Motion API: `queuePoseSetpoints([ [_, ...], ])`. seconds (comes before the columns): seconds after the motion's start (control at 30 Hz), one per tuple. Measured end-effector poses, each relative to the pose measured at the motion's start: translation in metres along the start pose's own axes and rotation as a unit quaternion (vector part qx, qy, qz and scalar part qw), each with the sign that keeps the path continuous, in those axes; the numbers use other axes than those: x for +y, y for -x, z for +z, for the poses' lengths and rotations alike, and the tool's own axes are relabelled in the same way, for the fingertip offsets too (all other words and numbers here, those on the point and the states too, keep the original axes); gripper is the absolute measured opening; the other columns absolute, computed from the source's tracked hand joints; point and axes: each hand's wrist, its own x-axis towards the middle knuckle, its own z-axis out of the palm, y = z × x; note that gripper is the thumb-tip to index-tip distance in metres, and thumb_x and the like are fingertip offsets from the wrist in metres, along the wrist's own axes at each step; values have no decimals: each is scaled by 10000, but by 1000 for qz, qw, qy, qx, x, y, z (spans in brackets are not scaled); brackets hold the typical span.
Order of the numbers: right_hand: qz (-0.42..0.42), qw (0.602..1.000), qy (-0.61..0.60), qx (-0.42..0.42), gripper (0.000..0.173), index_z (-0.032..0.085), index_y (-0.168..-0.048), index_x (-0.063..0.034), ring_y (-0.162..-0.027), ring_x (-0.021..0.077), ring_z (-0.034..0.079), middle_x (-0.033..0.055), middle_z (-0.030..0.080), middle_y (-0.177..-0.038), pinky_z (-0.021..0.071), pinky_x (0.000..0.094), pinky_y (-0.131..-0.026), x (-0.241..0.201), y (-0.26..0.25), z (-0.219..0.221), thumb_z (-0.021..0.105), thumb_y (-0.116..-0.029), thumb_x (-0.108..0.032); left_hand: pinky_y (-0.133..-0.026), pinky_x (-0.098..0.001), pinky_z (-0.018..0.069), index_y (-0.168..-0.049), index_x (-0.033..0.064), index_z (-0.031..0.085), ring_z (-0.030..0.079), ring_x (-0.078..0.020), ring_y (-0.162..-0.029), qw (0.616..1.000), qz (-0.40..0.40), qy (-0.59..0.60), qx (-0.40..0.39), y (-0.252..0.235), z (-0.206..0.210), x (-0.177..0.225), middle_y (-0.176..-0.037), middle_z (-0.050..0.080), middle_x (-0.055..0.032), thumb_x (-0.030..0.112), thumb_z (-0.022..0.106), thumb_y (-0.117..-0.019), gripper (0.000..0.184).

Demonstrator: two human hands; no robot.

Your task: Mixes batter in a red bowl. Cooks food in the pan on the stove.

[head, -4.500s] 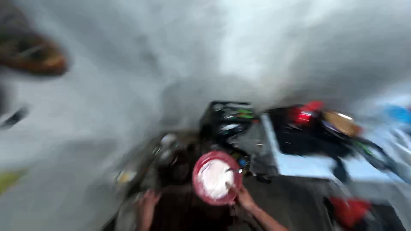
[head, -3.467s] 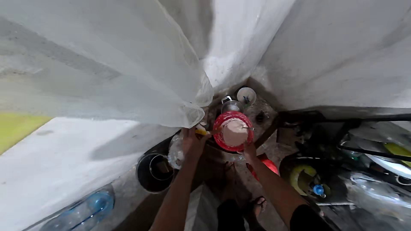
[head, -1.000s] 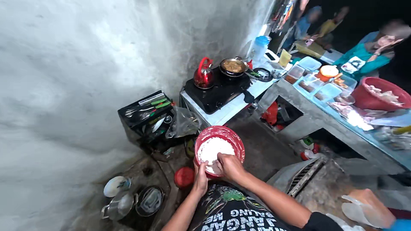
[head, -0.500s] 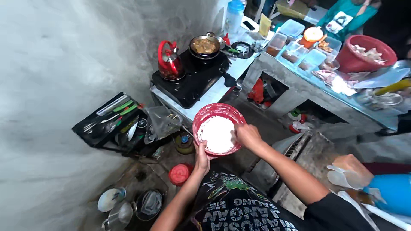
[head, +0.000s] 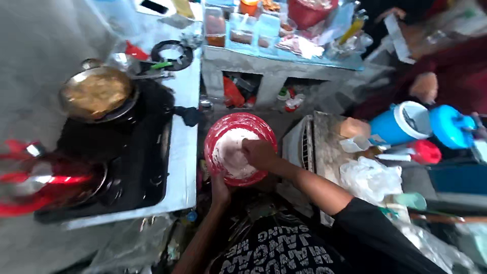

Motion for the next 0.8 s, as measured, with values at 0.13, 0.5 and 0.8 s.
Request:
queuePoseSetpoints([
  [0.13,176,981,24,-74,246,695,-1147,-28,-982,448,691,241,712,-1046,537,664,-793,20,10,-43,664,-953,-175,-970,-349,547,-1473,-39,353,623,-139,-1128,996,-18,-33,-75,-58,16,3,-1292,586,-146,155,339,-1062,454],
  [0.5,478,877,-14,-33,327,657,-1257,-31,-1075,489,676,270,702,-1152,520,685,-862,119,59,-40,552,-985,-180,-1116,-354,456,-1597,5,213,516,-185,-1348,928,-92,-188,-308,-114,135,-35,-1534,440,-199,202,337,-1080,567],
  [0.8,549,826,-121,-38,352,722,-1161,-50,-1110,434,679,230,717,-1149,530,651,-926,195,159,-15,582,-1009,-335,-1115,-524,457,-1540,45,405,586,-312,-1294,773,-95,-424,-463,-103,267,-107,-1394,592,-226,451,346,-1105,598],
])
